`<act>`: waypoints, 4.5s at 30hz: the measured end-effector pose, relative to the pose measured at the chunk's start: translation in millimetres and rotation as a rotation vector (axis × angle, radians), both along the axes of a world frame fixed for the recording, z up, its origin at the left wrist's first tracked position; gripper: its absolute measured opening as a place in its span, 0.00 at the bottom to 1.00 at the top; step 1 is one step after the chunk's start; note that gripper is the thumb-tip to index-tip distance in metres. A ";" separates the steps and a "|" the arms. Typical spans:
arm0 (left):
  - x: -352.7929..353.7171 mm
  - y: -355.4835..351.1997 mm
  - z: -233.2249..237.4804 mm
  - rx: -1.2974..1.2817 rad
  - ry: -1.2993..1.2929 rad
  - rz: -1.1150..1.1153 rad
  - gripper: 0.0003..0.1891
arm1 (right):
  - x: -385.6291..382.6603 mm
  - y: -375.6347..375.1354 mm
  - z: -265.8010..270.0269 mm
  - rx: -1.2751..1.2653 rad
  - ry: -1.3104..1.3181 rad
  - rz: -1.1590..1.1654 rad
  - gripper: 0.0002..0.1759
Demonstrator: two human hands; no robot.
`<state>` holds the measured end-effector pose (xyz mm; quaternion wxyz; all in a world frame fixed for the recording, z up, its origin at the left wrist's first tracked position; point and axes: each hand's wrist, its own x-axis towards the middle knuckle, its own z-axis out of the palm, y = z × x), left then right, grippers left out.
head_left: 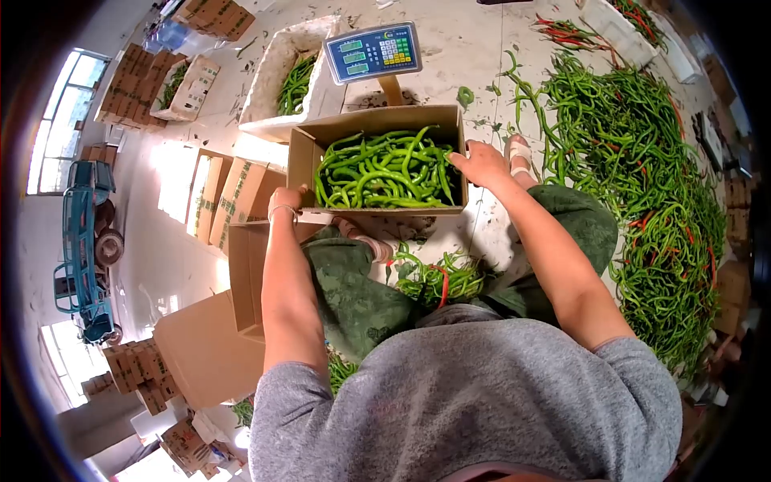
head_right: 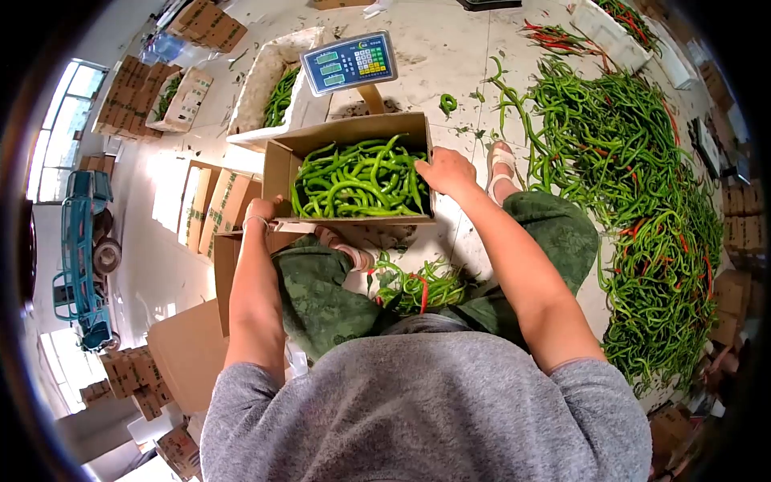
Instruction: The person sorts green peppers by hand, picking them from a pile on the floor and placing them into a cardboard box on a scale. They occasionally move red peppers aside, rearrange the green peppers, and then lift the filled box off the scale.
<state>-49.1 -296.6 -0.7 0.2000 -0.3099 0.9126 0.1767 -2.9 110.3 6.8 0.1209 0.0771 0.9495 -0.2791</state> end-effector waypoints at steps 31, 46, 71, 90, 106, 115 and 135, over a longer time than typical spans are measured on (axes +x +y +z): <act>-33.8 17.5 31.4 -0.170 0.114 -0.187 0.27 | -21.0 0.2 -10.2 0.110 0.139 -0.064 0.18; -13.0 180.4 2.6 0.157 0.378 -0.779 0.16 | 7.3 55.0 49.2 -0.321 -0.083 0.214 0.36; -47.5 286.3 -35.3 -0.109 0.390 -0.780 0.10 | 8.9 123.0 25.0 -0.497 0.335 -0.122 0.16; -6.6 269.7 -14.8 -0.084 0.249 -1.106 0.12 | 5.8 115.8 19.9 -0.378 0.376 -0.029 0.16; -40.8 150.1 -17.8 0.165 0.183 -1.289 0.43 | 4.1 111.9 21.0 -0.271 0.274 0.098 0.19; -26.1 104.4 -1.6 0.072 0.180 -1.006 0.32 | 10.1 114.6 17.4 -0.255 0.356 0.133 0.19; -13.9 166.6 -3.7 0.152 -0.005 -1.357 0.43 | 9.7 107.3 30.0 -0.277 0.220 0.141 0.18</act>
